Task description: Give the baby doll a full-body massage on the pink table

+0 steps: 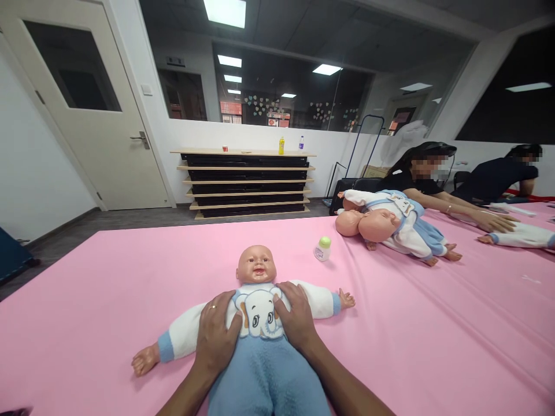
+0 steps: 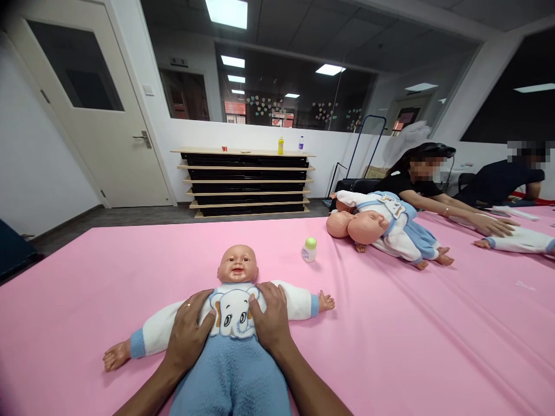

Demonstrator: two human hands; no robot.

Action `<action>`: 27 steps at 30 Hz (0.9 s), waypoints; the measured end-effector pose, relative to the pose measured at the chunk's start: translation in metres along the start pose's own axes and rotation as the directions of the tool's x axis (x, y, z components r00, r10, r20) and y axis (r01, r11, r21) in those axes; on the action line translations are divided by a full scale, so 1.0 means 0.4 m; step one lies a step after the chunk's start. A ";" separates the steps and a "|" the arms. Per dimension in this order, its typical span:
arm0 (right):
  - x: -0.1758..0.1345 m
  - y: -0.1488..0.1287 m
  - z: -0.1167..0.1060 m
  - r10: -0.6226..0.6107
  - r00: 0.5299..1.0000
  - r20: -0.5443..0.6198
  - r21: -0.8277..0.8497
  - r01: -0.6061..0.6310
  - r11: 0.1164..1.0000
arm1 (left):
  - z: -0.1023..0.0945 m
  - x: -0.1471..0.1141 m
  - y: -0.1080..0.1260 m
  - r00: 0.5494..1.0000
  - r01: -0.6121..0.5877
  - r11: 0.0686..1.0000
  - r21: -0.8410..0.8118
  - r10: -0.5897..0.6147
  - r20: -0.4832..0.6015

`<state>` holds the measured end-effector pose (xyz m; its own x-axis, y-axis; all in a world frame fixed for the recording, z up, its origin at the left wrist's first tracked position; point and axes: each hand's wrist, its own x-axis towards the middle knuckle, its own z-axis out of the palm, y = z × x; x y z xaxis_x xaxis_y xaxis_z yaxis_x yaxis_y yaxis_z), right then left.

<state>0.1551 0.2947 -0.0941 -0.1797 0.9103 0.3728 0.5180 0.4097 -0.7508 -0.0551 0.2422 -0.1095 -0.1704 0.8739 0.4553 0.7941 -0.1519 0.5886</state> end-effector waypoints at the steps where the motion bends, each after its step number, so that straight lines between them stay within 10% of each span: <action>1: 0.000 0.000 0.000 0.001 1.000 0.000 0.001 -0.001 1.000 | 0.001 0.000 -0.001 1.000 0.000 1.000 -0.002 0.000 0.001; 27: -0.016 -0.037 -0.010 -0.009 0.996 -0.090 0.040 0.013 0.999 | 0.026 0.011 -0.029 0.996 -0.018 0.999 -0.032 0.015 -0.091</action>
<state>0.1517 0.2825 -0.0832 -0.1086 0.8975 0.4274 0.4820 0.4236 -0.7670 -0.0588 0.2529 -0.1212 -0.2107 0.8261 0.5227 0.7779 -0.1821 0.6014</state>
